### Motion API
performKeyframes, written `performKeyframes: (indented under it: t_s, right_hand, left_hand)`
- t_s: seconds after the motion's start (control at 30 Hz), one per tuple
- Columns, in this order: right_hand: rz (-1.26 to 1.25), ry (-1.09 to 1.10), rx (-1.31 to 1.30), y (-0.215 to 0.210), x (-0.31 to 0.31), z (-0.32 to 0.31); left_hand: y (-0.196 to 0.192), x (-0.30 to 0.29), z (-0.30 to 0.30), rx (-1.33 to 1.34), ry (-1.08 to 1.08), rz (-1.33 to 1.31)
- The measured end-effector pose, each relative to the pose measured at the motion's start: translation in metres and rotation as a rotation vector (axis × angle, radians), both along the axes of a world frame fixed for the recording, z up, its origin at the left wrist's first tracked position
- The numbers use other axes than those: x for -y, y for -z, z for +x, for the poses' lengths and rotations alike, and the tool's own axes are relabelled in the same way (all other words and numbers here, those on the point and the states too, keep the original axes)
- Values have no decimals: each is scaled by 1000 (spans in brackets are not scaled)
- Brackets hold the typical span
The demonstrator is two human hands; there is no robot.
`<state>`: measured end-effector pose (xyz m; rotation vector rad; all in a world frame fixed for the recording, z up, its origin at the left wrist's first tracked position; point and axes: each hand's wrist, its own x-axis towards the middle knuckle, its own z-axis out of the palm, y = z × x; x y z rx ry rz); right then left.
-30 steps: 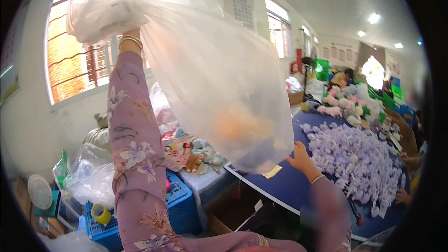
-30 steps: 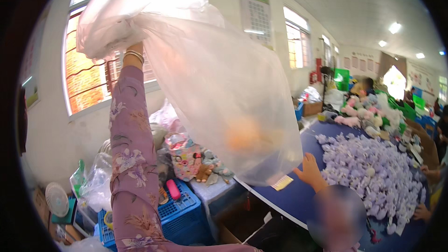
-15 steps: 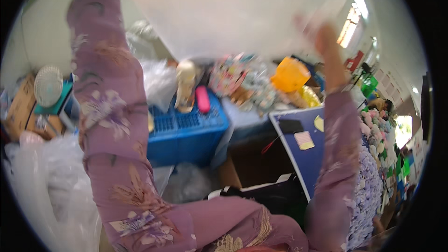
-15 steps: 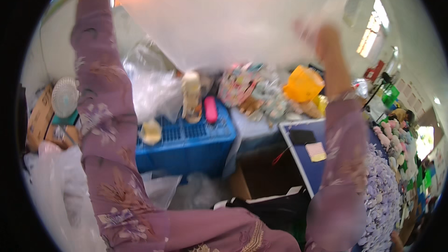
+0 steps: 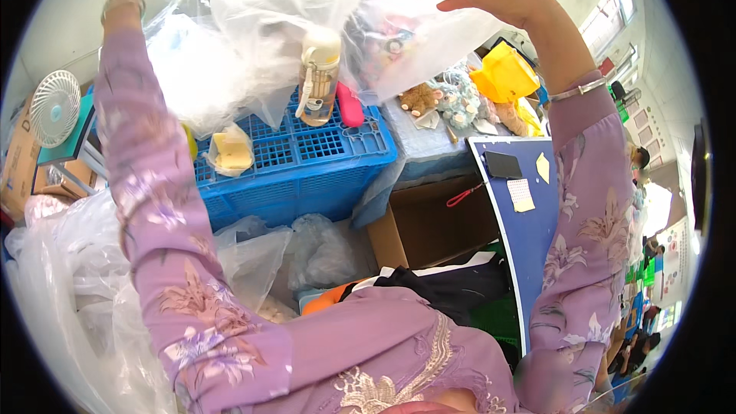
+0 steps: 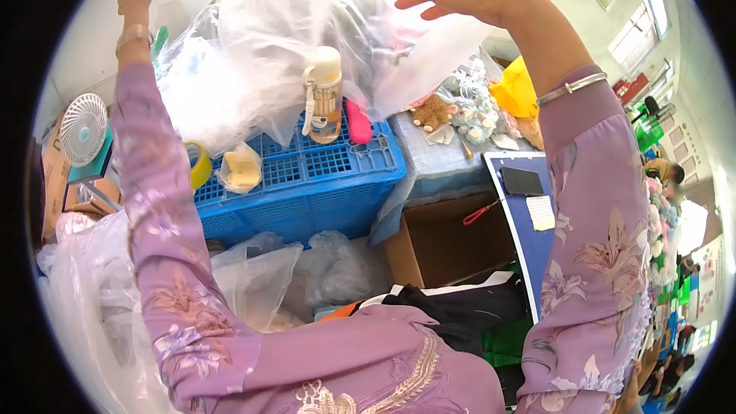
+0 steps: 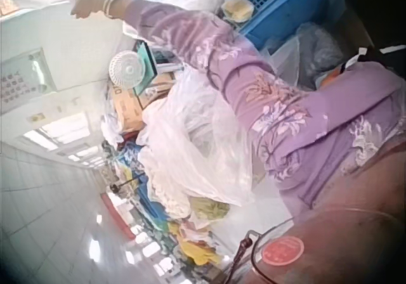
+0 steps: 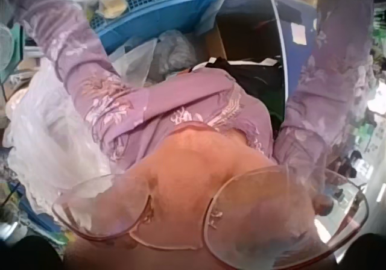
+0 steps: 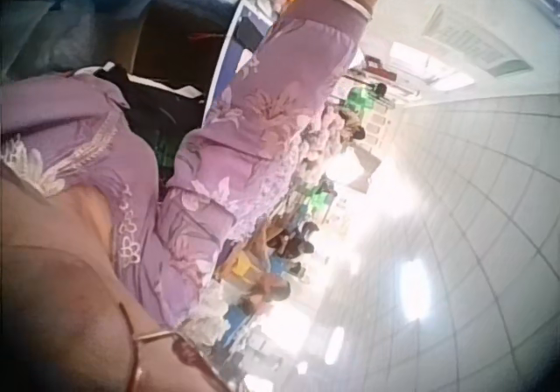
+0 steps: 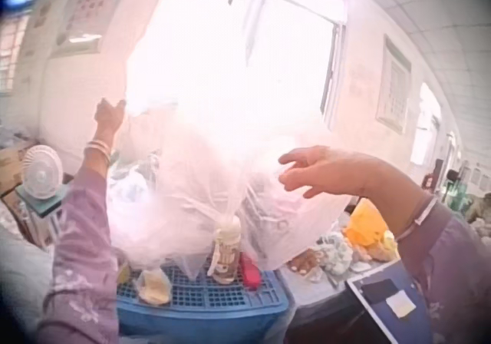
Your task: The person uses scissors to trim loose threads and excess fabric from small purple plush toys at a blue worktable. The person handles the toys one at a time, cuts the threads, and places the finished items into a large plastic bag.
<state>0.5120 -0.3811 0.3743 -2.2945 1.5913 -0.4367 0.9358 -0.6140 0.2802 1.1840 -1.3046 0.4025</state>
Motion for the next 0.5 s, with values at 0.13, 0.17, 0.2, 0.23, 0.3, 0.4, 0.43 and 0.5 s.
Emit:
performKeyframes:
  t_s: [0.13,0.17,0.2,0.23,0.3,0.4,0.43,0.5]
  right_hand:
    - [-192,110,-10,18,34,-27]
    - [-295,170,-37,26,49,-40]
    - [-366,183,-48,31,53,-42]
    - [-487,114,-54,41,63,-47]
    - [-753,-11,-67,52,80,-55]
    - [-617,13,-28,45,40,-57]
    - [-581,28,-18,48,34,-64]
    - [-603,35,-50,55,14,-94]
  left_hand:
    - [31,-77,-134,284,232,-397]
    - [28,-121,-185,519,307,-279]
    - [31,-136,-222,637,326,-108]
    - [29,-131,-249,664,455,-106]
    - [23,-103,-287,649,355,-42]
    - [-12,-65,-307,511,184,45]
    - [-24,-46,-306,464,138,127]
    - [-34,-18,-309,419,176,330]
